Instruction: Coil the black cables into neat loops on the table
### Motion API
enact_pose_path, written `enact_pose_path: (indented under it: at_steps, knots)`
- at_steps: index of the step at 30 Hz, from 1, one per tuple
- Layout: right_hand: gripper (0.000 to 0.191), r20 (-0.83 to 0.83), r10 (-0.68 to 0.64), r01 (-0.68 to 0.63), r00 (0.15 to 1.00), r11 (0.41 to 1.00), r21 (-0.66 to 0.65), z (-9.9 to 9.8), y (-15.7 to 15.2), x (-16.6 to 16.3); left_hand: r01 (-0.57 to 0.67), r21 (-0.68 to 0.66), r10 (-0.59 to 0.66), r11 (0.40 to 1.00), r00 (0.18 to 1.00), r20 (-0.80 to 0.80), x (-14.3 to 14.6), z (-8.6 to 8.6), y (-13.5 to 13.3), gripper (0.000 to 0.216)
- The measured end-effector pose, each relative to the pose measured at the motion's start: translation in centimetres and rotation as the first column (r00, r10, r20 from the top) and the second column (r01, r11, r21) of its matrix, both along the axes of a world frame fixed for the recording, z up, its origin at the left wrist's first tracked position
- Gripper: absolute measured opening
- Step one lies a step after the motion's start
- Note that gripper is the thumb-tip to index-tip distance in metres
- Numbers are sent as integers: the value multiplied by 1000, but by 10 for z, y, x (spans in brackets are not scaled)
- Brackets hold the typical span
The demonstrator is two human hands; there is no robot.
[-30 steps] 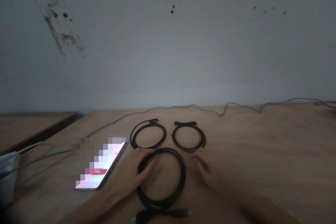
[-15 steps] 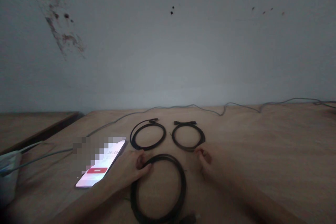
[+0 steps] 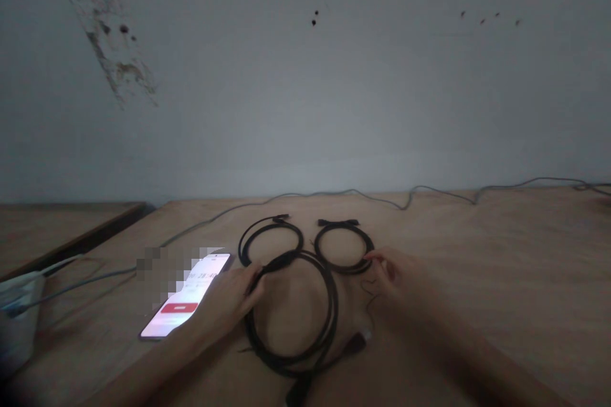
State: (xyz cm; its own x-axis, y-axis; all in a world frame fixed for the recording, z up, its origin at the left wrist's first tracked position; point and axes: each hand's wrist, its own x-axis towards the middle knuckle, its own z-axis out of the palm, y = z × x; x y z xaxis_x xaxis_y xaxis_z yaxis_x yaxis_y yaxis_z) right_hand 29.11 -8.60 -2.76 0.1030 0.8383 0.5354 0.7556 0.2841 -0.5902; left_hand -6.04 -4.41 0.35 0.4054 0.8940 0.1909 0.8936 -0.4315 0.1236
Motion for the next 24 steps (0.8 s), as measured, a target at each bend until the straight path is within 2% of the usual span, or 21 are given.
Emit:
enact_pose_path:
  at_steps: [4, 6, 8, 10, 13, 15, 17, 21, 23, 24]
  knots:
    - [36, 22, 1, -2, 1000, 999, 40, 1, 0, -3, -227, 65, 230, 972, 972, -54, 3, 1, 3, 29]
    - [36, 35, -3, 1, 999, 998, 58, 2, -2, -8, -268, 72, 274, 961, 957, -97, 3, 2, 3, 31]
    - [34, 71, 32, -35, 997, 998, 46, 1, -4, -12, -270, 60, 276, 961, 952, -132, 3, 3, 2, 33]
    - [32, 163, 135, -135, 977, 991, -8, -1, -7, -13, -272, 36, 274, 962, 950, -151, 4, 4, -1, 34]
    - [32, 288, 300, -291, 909, 954, -76, -7, -9, -11, -261, -5, 258, 965, 959, -117, 5, 5, -4, 38]
    - [38, 363, 366, -362, 857, 929, -80, -12, -9, -12, -245, -16, 243, 970, 967, -79, 5, 4, -5, 42]
    - [52, 474, 385, -381, 792, 918, -109, -16, -8, -16, -236, -14, 234, 972, 970, -64, 5, 2, -5, 43]
    - [78, 691, 343, -348, 636, 927, -140, -20, -4, -29, -198, 4, 198, 980, 978, -64, 2, -4, -2, 37]
    - [81, 719, 337, -358, 608, 925, -131, -21, -4, -34, -173, -1, 173, 985, 983, -58, 2, -5, -1, 37]
    - [80, 693, 337, -363, 637, 925, -116, -21, -5, -37, -166, -7, 165, 986, 985, -54, 2, -5, -1, 38]
